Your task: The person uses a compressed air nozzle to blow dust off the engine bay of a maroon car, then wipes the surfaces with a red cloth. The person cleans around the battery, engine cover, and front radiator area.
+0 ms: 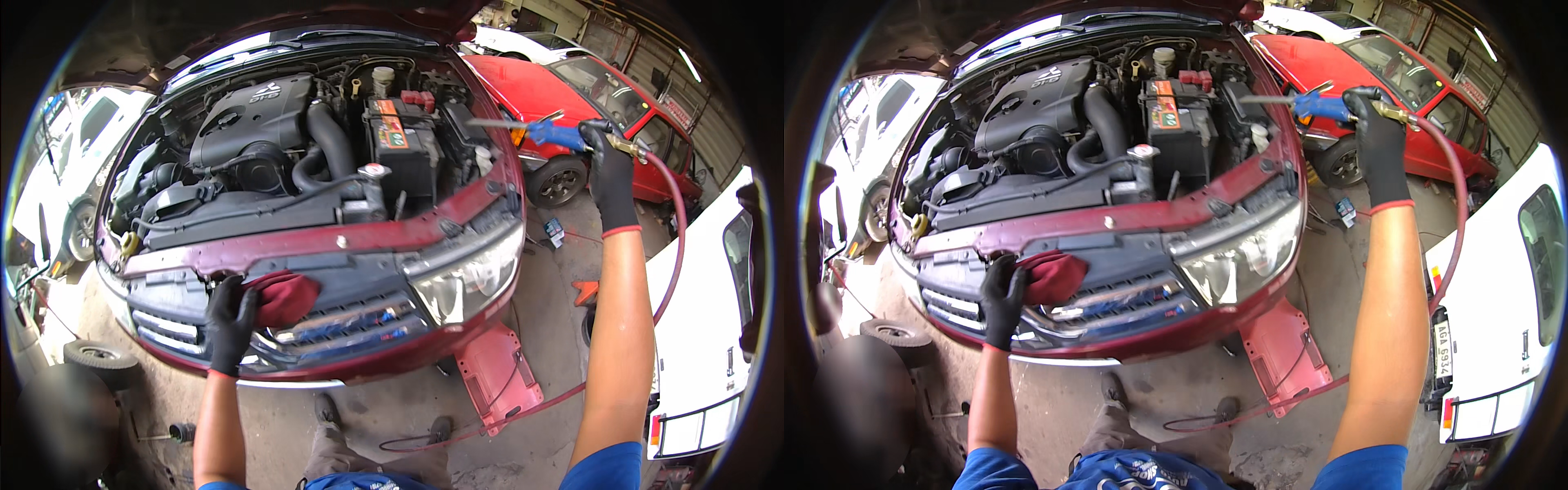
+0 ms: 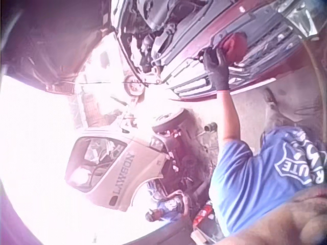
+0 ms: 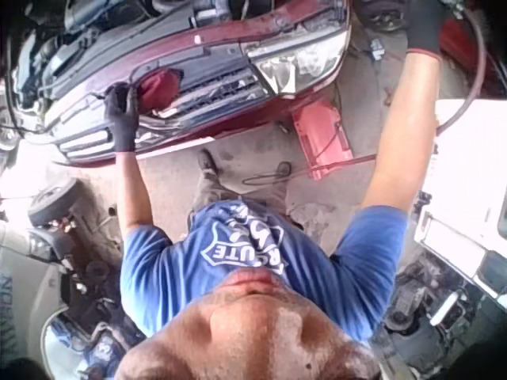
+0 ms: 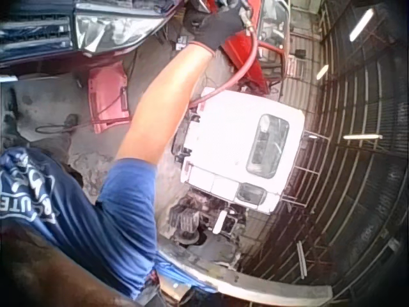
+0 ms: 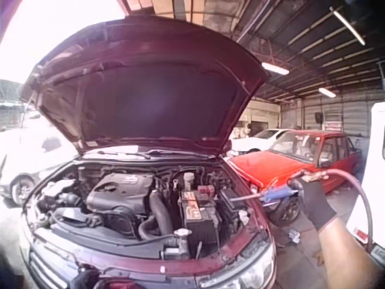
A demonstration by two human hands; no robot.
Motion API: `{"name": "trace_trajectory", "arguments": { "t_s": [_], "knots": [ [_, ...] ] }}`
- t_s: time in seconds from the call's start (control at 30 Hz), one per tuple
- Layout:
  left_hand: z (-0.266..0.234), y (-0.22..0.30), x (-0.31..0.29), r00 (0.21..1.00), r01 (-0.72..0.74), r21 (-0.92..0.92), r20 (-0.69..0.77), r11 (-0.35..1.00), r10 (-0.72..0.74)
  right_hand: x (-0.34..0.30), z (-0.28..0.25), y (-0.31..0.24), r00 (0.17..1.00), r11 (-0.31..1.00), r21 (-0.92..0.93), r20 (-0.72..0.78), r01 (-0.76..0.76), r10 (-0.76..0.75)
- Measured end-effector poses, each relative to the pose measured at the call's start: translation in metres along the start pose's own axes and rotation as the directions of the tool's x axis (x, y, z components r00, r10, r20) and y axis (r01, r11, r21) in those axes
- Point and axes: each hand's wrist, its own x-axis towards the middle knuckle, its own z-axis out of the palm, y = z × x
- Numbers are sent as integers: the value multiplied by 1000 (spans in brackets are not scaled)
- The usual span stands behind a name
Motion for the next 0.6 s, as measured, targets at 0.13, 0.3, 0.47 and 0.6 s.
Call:
{"name": "trace_trajectory", "arguments": {
  "t_s": [0.13, 0.3, 0.47, 0.6],
  "knots": [
    [-66, -66, 31, 998, -59, 309, 16, 949, 57, 3, 62, -16, 992, 986, 117, -27, -116, 119],
    [-68, -93, 35, 995, 89, 64, -44, 994, -87, -28, 80, -46, 990, 993, -105, 127, -49, 63],
    [-70, -94, 32, 1000, -13, 113, -12, 994, 15, -64, 67, -82, 1000, 919, -393, 4, 12, -11],
    [-72, -94, 34, 999, -50, 108, 0, 993, 50, -94, 60, -94, 997, 945, -323, -68, -50, 29]
  ]
}}
